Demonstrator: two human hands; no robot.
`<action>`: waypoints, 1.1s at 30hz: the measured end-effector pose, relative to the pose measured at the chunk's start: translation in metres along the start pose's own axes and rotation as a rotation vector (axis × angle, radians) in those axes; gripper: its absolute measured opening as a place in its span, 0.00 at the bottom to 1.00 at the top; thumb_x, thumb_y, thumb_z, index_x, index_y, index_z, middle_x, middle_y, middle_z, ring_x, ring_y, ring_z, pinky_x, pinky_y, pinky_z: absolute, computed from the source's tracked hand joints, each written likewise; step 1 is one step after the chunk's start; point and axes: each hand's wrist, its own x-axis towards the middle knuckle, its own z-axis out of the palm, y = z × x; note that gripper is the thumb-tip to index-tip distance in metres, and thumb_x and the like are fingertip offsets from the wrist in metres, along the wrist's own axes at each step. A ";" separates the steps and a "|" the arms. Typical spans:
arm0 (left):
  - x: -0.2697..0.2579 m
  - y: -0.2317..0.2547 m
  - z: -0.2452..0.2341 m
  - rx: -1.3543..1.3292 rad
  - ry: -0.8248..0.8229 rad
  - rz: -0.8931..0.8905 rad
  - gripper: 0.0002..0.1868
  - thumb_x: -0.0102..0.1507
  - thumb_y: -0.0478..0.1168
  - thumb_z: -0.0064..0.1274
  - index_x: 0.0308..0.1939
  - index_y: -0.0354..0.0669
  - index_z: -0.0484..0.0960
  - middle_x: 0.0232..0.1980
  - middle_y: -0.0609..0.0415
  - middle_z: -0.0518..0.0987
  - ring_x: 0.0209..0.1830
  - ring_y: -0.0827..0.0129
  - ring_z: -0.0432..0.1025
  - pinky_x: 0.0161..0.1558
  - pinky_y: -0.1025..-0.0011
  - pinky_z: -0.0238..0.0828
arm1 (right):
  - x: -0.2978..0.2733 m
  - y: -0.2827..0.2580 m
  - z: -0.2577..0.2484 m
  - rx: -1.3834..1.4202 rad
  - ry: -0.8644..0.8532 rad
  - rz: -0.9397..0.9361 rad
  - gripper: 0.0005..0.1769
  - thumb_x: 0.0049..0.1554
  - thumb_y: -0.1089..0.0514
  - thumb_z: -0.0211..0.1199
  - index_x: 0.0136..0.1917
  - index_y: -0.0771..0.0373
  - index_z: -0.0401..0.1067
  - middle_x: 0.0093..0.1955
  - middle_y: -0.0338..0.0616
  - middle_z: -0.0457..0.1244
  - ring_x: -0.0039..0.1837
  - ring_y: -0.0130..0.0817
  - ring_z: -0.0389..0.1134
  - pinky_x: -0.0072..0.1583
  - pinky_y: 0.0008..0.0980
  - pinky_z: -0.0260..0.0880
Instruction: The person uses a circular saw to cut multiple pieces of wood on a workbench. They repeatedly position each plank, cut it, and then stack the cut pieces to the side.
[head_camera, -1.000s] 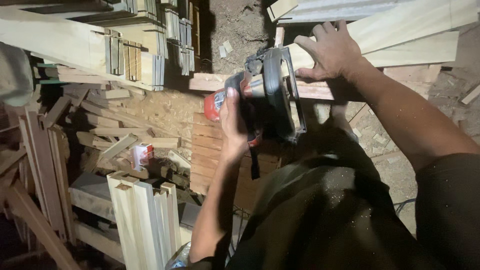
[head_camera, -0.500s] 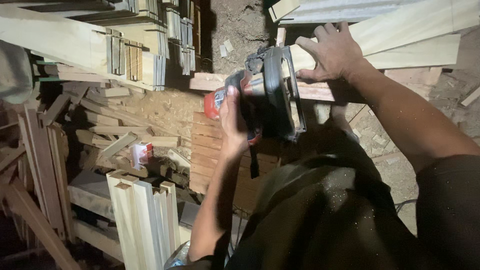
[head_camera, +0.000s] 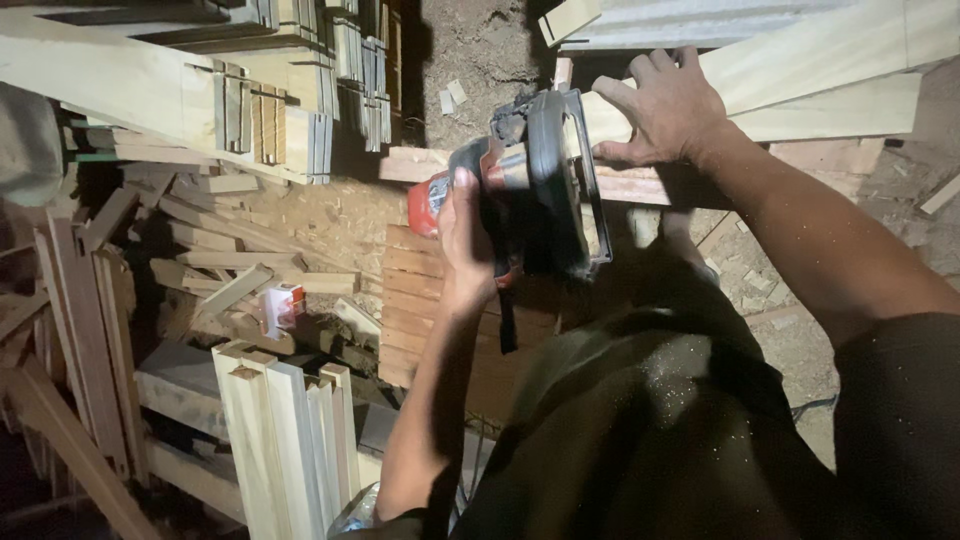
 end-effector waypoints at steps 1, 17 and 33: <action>0.001 0.000 -0.001 -0.012 -0.007 -0.005 0.35 0.78 0.56 0.28 0.49 0.27 0.82 0.36 0.51 0.83 0.33 0.71 0.75 0.38 0.74 0.72 | 0.000 0.000 0.000 0.008 0.004 0.000 0.53 0.48 0.09 0.51 0.73 0.45 0.63 0.59 0.59 0.64 0.65 0.55 0.64 0.64 0.66 0.58; 0.014 -0.006 -0.005 -0.118 -0.010 -0.033 0.31 0.75 0.56 0.30 0.51 0.32 0.81 0.36 0.51 0.83 0.34 0.71 0.76 0.39 0.75 0.73 | -0.002 0.000 -0.001 0.002 -0.024 -0.008 0.53 0.49 0.09 0.48 0.72 0.45 0.64 0.55 0.58 0.63 0.63 0.54 0.64 0.62 0.63 0.58; 0.031 -0.048 -0.037 0.769 0.024 0.832 0.27 0.79 0.40 0.45 0.76 0.26 0.57 0.70 0.31 0.72 0.69 0.46 0.74 0.71 0.59 0.70 | 0.003 0.001 -0.002 -0.012 -0.058 -0.024 0.52 0.51 0.10 0.46 0.73 0.45 0.62 0.54 0.57 0.63 0.59 0.51 0.65 0.60 0.62 0.59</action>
